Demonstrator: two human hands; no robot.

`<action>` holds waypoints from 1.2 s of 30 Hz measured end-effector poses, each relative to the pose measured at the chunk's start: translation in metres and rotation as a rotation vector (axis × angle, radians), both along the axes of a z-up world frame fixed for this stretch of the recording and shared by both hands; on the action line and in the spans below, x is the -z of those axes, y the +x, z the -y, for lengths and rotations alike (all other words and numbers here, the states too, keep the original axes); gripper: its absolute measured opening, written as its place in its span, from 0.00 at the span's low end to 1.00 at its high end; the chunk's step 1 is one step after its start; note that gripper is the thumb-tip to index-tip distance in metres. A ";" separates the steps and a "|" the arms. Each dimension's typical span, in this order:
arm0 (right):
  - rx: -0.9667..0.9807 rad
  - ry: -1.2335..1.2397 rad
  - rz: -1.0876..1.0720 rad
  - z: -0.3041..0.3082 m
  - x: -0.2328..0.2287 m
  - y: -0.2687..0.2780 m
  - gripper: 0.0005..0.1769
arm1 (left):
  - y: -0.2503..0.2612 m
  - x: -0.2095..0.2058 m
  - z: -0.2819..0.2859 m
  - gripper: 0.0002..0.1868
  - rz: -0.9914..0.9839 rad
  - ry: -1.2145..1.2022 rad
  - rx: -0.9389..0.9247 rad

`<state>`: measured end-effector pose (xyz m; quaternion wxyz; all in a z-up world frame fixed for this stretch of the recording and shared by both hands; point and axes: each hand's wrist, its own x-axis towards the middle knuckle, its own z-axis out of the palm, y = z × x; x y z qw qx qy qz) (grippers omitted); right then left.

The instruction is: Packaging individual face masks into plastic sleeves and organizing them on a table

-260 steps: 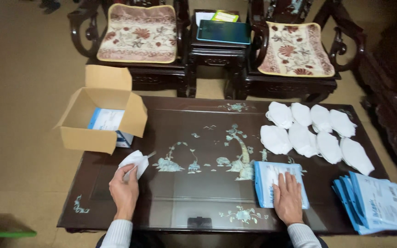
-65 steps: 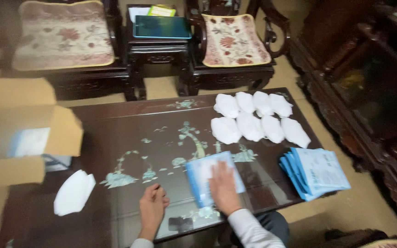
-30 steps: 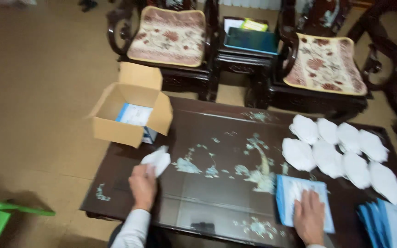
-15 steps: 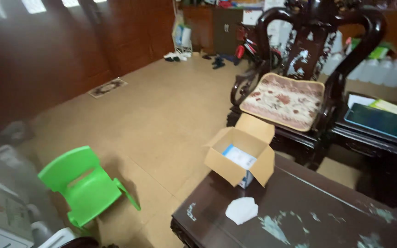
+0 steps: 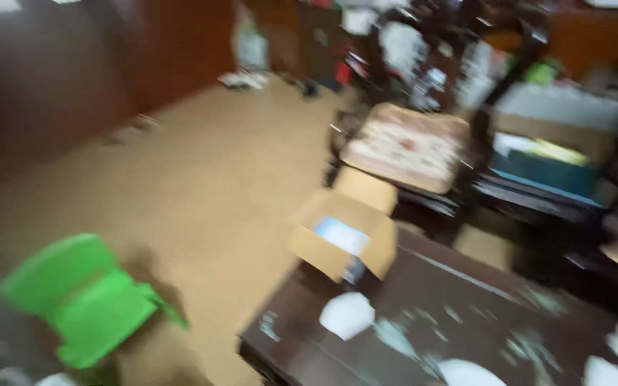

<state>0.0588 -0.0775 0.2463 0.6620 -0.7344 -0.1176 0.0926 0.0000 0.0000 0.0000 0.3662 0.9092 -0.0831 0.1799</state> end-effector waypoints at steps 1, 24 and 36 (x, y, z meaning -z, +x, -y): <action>0.050 -0.006 -0.069 0.024 0.011 -0.011 0.10 | -0.005 -0.017 0.008 0.11 -0.012 0.008 0.081; 0.295 0.292 -0.687 0.149 0.024 -0.092 0.17 | -0.049 -0.186 0.045 0.07 -0.884 -1.283 -0.026; 0.542 -0.347 -0.170 0.156 0.111 -0.082 0.14 | -0.051 -0.247 0.070 0.30 -0.894 -1.481 -0.296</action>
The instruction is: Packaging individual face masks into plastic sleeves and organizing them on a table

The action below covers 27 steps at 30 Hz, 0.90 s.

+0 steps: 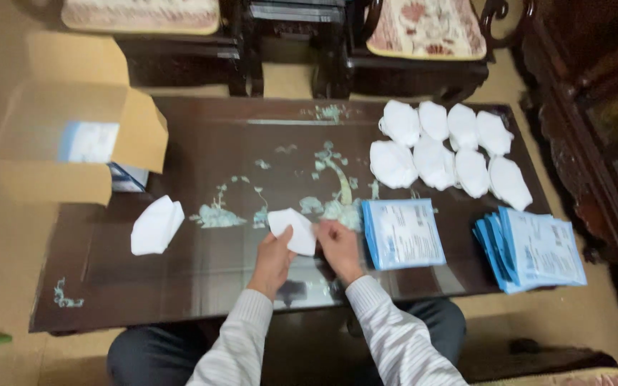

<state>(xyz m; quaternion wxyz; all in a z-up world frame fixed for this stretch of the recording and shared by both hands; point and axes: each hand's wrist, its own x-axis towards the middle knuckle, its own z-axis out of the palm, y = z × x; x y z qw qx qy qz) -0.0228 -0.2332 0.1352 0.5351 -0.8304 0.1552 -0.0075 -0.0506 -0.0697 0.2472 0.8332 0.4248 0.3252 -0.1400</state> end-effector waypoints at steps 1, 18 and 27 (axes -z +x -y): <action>0.001 -0.001 -0.006 0.000 -0.036 -0.014 0.14 | -0.001 0.005 -0.002 0.30 -0.006 -0.001 0.001; -0.063 -0.975 0.268 0.110 -0.035 -0.048 0.22 | -0.004 -0.005 -0.010 0.28 0.010 0.039 0.139; -0.109 -0.682 0.254 0.075 -0.034 -0.056 0.12 | -0.007 0.033 -0.001 0.26 0.078 -0.023 0.289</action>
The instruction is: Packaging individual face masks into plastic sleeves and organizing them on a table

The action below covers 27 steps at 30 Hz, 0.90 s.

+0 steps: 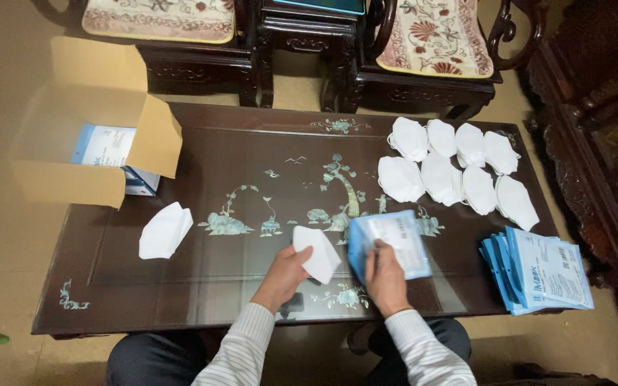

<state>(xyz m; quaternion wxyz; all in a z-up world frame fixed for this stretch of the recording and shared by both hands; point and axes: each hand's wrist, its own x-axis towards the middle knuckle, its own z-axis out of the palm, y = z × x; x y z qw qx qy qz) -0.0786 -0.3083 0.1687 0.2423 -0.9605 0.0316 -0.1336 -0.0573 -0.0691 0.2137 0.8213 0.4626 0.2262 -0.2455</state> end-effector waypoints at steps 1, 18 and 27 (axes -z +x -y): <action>0.000 0.001 -0.001 -0.014 -0.005 -0.001 0.12 | 0.000 -0.003 0.003 0.26 -0.001 0.001 0.000; -0.318 0.163 0.055 -0.120 -0.035 -0.011 0.18 | -0.001 -0.027 -0.015 0.21 -0.065 0.226 -0.097; -0.392 -0.032 0.067 -0.054 -0.014 0.015 0.37 | -0.014 -0.090 -0.009 0.42 -0.047 -0.045 0.060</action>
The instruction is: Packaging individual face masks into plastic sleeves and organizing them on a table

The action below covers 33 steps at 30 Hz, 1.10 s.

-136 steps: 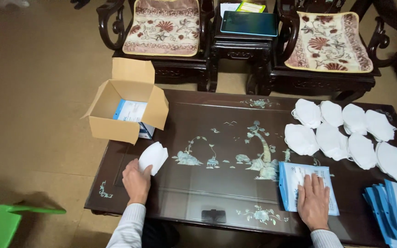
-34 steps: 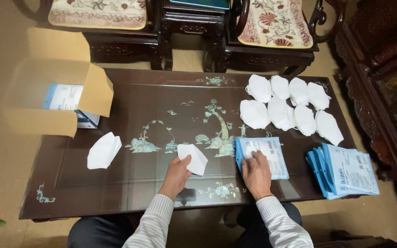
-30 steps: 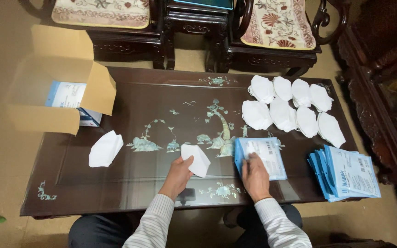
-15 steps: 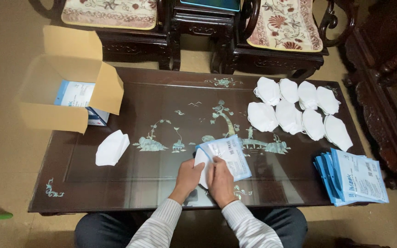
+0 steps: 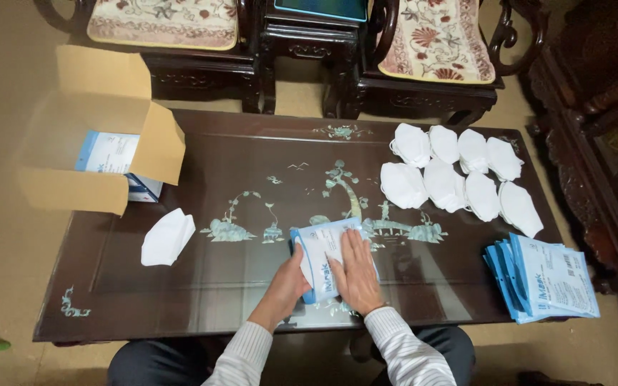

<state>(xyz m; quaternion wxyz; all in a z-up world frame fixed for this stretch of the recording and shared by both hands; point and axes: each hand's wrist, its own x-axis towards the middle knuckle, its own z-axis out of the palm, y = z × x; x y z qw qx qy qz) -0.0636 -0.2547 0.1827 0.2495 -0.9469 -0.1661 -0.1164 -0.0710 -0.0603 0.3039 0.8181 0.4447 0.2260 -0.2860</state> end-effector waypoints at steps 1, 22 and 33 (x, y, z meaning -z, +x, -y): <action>0.002 0.003 -0.005 0.000 0.003 0.000 0.37 | -0.002 -0.003 0.001 0.42 -0.005 0.003 0.002; -0.064 -0.078 0.032 0.000 -0.001 -0.002 0.38 | 0.012 0.084 0.043 0.05 0.009 0.349 -0.367; -0.078 -0.121 0.098 -0.001 -0.001 -0.002 0.38 | 0.013 0.086 0.036 0.10 -0.008 0.361 -0.119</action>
